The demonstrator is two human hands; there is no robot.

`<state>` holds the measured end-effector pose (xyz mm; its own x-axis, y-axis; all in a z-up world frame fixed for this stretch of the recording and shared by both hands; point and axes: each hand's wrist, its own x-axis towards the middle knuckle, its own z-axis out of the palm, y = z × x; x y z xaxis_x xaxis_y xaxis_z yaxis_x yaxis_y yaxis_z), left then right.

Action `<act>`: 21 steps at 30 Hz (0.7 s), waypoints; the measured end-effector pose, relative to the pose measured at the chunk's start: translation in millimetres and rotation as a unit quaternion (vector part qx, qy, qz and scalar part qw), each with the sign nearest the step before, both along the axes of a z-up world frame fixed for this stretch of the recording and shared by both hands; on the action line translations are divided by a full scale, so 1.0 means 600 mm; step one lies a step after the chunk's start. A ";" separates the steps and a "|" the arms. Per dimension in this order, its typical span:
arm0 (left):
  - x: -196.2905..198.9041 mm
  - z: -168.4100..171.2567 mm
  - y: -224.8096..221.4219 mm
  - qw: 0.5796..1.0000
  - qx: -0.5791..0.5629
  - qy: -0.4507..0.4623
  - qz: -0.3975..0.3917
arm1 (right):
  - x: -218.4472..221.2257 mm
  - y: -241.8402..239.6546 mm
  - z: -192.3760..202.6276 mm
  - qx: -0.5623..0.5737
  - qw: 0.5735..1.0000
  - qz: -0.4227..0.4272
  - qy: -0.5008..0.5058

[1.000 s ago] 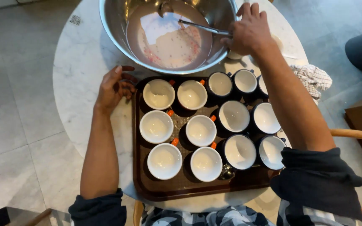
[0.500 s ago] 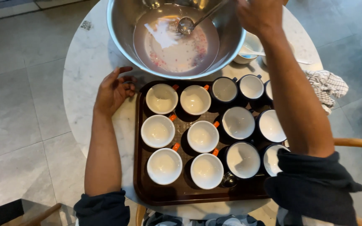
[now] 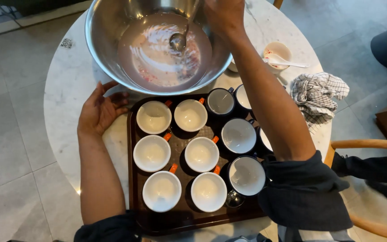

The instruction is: Arranging small bowls on a tray and stirring a pinkish liquid in a large metal bowl with a ladle.

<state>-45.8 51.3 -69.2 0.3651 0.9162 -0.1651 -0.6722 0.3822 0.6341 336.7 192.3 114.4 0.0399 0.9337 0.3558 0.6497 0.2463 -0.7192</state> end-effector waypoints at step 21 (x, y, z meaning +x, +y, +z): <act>0.028 0.046 -0.004 0.993 -0.028 0.108 0.034 | 0.026 -0.107 0.003 0.208 0.898 0.323 -0.215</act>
<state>-29.0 48.7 -41.7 0.2532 0.9248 -0.2839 -0.5487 0.3790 0.7452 352.2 128.1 115.9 -0.6866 0.4947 0.5328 0.4699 0.8612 -0.1940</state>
